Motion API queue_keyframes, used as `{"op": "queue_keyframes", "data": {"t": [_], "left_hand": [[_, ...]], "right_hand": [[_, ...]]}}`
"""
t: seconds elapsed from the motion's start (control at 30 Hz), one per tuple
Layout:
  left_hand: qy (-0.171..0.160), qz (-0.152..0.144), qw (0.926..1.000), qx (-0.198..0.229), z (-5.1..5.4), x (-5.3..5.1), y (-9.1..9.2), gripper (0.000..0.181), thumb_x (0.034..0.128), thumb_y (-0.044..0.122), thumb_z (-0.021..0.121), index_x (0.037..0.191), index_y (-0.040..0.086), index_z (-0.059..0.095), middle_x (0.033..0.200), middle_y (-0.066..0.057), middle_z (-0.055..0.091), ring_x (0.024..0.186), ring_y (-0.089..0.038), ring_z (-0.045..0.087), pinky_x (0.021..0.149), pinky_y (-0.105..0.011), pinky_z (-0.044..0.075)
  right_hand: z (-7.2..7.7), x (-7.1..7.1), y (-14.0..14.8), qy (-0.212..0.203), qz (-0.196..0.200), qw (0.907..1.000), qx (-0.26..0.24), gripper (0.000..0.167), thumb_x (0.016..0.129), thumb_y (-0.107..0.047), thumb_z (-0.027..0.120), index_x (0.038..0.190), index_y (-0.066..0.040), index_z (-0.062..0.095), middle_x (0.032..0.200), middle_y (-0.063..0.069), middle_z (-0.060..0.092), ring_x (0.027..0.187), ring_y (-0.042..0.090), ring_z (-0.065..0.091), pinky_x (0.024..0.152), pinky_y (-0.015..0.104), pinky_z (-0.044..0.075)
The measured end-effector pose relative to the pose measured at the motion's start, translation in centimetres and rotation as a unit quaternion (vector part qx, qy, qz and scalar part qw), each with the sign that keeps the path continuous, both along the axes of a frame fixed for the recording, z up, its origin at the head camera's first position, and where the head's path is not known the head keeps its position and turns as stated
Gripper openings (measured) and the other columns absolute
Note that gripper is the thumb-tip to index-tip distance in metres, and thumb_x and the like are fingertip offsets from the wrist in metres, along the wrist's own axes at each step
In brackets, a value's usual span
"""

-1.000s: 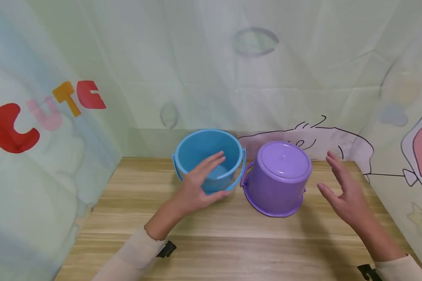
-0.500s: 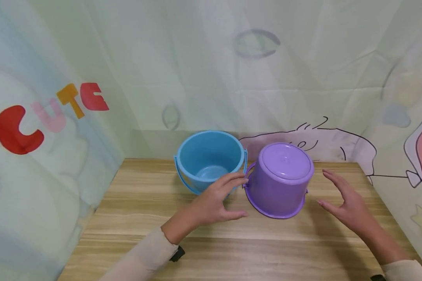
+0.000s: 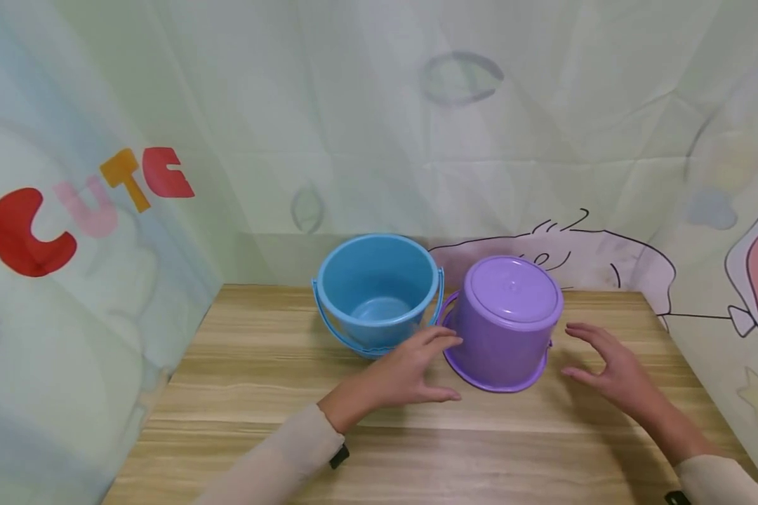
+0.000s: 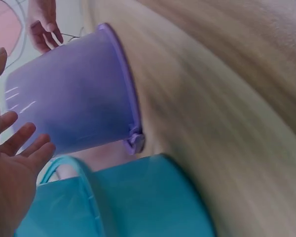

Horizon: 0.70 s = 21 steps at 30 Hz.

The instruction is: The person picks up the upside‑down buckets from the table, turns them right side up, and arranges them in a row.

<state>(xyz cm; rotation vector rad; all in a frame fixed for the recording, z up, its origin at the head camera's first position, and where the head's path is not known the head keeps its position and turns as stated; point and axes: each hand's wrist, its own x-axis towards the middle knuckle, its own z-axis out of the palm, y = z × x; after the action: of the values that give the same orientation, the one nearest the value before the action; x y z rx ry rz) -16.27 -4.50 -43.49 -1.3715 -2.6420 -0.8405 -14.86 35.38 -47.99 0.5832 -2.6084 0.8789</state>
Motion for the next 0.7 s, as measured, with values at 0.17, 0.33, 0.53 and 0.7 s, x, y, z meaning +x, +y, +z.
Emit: {"op": "queue_keyframes", "data": {"t": [0.17, 0.33, 0.53, 0.7], "left_hand": [[-0.003, 0.009, 0.9995, -0.029, -1.4, -0.5, 0.6, 0.076, 0.0846, 0.046, 0.084, 0.144, 0.007, 0.056, 0.146, -0.01, 0.053, 0.136, -0.023, 0.054, 0.115, -0.032, 0.046], [0.023, 0.012, 0.9987, -0.045, -2.6, -1.0, 1.0, 0.07, 0.0852, 0.046, 0.084, 0.138, 0.007, 0.06, 0.139, -0.008, 0.055, 0.129, -0.021, 0.056, 0.112, -0.029, 0.047], [0.041, 0.004, 0.9975, -0.058, -3.6, -1.6, 1.9, 0.065, 0.0865, 0.044, 0.083, 0.134, 0.005, 0.063, 0.133, -0.009, 0.058, 0.125, -0.021, 0.058, 0.11, -0.029, 0.048], [0.045, 0.013, 0.9955, -0.083, -4.5, -2.0, 2.4, 0.06, 0.0888, 0.043, 0.081, 0.133, 0.006, 0.064, 0.129, -0.008, 0.06, 0.123, -0.021, 0.058, 0.111, -0.03, 0.047]], "right_hand": [[-1.3, -0.4, 0.2, 0.02, 0.009, 0.9994, 0.029, 0.064, 0.068, -0.017, 0.096, 0.126, -0.006, 0.069, 0.134, 0.015, 0.064, 0.131, -0.008, 0.044, 0.104, -0.003, 0.019], [-2.0, -0.8, 0.2, 0.043, 0.014, 0.9975, 0.054, 0.056, 0.063, -0.017, 0.097, 0.114, -0.01, 0.075, 0.125, 0.01, 0.068, 0.119, 0.021, 0.056, 0.104, -0.002, 0.019], [-2.5, -1.4, 0.1, 0.03, 0.017, 0.9956, 0.087, 0.047, 0.065, -0.021, 0.097, 0.106, -0.014, 0.078, 0.122, 0.006, 0.07, 0.114, 0.027, 0.058, 0.101, 0.011, 0.034], [-3.1, -1.8, 0.0, 0.025, 0.03, 0.9939, 0.103, 0.042, 0.064, -0.022, 0.098, 0.101, -0.013, 0.08, 0.117, 0.004, 0.071, 0.111, 0.027, 0.059, 0.097, 0.025, 0.043]]}}
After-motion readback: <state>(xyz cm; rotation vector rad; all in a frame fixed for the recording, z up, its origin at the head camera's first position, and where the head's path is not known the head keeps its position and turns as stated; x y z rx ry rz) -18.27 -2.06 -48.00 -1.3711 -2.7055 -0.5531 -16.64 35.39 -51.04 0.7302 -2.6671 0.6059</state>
